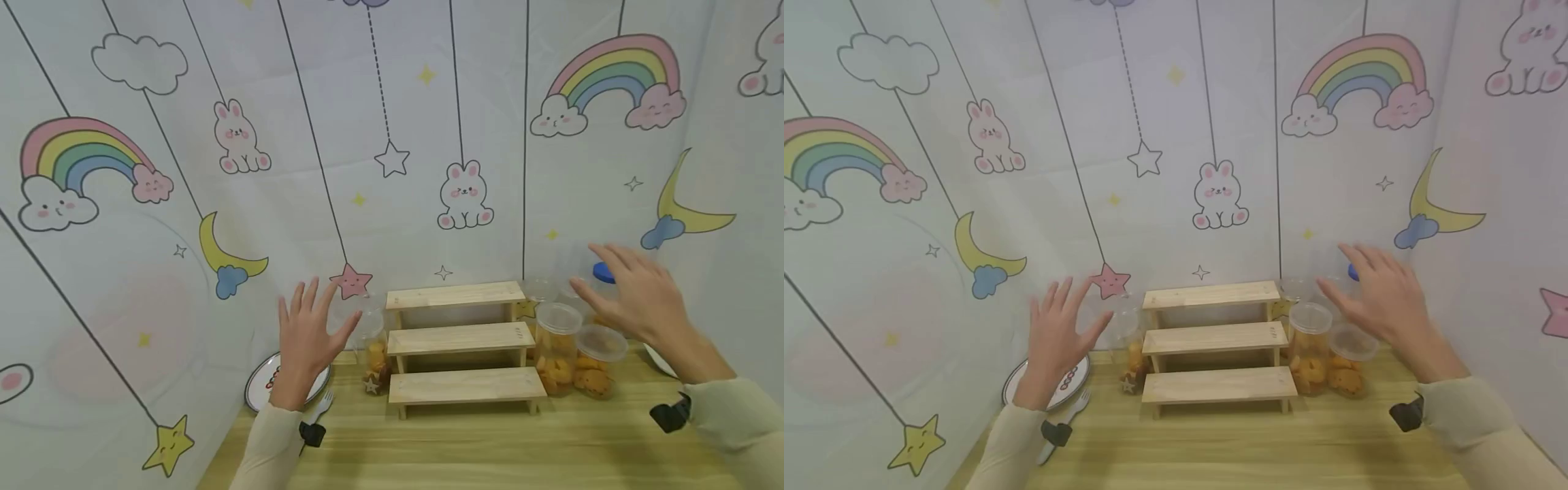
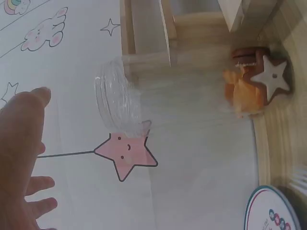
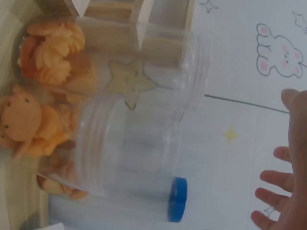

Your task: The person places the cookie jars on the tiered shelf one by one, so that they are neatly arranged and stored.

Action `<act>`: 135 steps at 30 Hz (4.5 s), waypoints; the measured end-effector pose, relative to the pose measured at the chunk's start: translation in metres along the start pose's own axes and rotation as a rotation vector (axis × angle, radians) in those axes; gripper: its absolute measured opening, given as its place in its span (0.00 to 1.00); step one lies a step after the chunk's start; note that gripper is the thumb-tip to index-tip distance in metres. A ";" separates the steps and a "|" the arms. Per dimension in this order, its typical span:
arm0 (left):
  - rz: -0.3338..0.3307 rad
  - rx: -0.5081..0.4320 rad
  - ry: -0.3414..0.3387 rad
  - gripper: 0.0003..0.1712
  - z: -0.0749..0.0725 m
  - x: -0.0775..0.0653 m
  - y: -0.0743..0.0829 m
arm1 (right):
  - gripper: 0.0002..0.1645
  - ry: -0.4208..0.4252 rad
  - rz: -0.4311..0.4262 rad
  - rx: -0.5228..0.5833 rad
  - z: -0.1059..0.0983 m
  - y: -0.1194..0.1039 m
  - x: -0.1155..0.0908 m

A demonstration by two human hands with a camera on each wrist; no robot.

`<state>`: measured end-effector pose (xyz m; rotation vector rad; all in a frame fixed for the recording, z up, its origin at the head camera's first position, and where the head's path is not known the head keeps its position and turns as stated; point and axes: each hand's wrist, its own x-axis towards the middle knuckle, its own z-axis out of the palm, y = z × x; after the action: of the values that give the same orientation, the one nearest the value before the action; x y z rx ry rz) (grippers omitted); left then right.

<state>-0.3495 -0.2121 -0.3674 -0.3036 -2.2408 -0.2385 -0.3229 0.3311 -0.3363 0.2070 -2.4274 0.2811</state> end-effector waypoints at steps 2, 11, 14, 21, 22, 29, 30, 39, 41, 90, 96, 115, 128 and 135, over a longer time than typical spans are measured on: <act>0.002 -0.048 0.070 0.41 -0.001 -0.010 0.005 | 0.46 0.045 -0.005 0.044 0.000 0.000 -0.009; -0.175 -0.371 0.047 0.17 0.021 -0.071 0.035 | 0.41 0.110 0.098 0.209 0.018 0.013 -0.050; -0.268 -0.521 -0.073 0.10 0.039 -0.090 0.042 | 0.45 0.082 0.170 0.295 0.032 0.020 -0.065; -0.516 -0.711 -0.348 0.13 0.068 -0.114 0.054 | 0.56 -0.054 0.334 0.478 0.065 0.032 -0.100; -0.539 -0.737 -0.369 0.15 0.072 -0.116 0.055 | 0.57 -0.088 0.356 0.504 0.069 0.033 -0.105; -0.709 -0.969 -0.457 0.23 0.089 -0.129 0.068 | 0.64 -0.267 0.448 0.585 0.092 0.039 -0.127; -0.718 -0.980 -0.452 0.22 0.090 -0.130 0.069 | 0.63 -0.267 0.444 0.599 0.094 0.040 -0.128; -0.718 -1.103 -0.408 0.20 0.096 -0.130 0.066 | 0.58 -0.245 0.336 0.665 0.112 0.050 -0.135; -0.728 -1.126 -0.416 0.22 0.097 -0.131 0.065 | 0.57 -0.233 0.336 0.666 0.114 0.052 -0.136; -0.730 -1.180 -0.437 0.23 0.097 -0.133 0.063 | 0.33 0.006 0.303 0.641 -0.010 -0.026 -0.025; -0.726 -1.178 -0.430 0.24 0.096 -0.133 0.063 | 0.35 -0.039 0.242 0.699 0.012 -0.067 -0.005; -0.723 -1.182 -0.446 0.23 0.095 -0.133 0.063 | 0.44 -0.216 0.288 0.969 0.100 -0.163 0.042; -0.712 -1.224 -0.461 0.22 0.097 -0.134 0.068 | 0.52 -0.200 0.313 1.072 0.150 -0.202 0.050; -0.721 -1.232 -0.456 0.22 0.096 -0.136 0.068 | 0.54 -0.158 0.230 0.925 0.161 -0.208 0.057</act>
<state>-0.3154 -0.1393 -0.5286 -0.1572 -2.2541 -2.1141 -0.4189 0.0855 -0.3897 0.3553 -2.2911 1.5288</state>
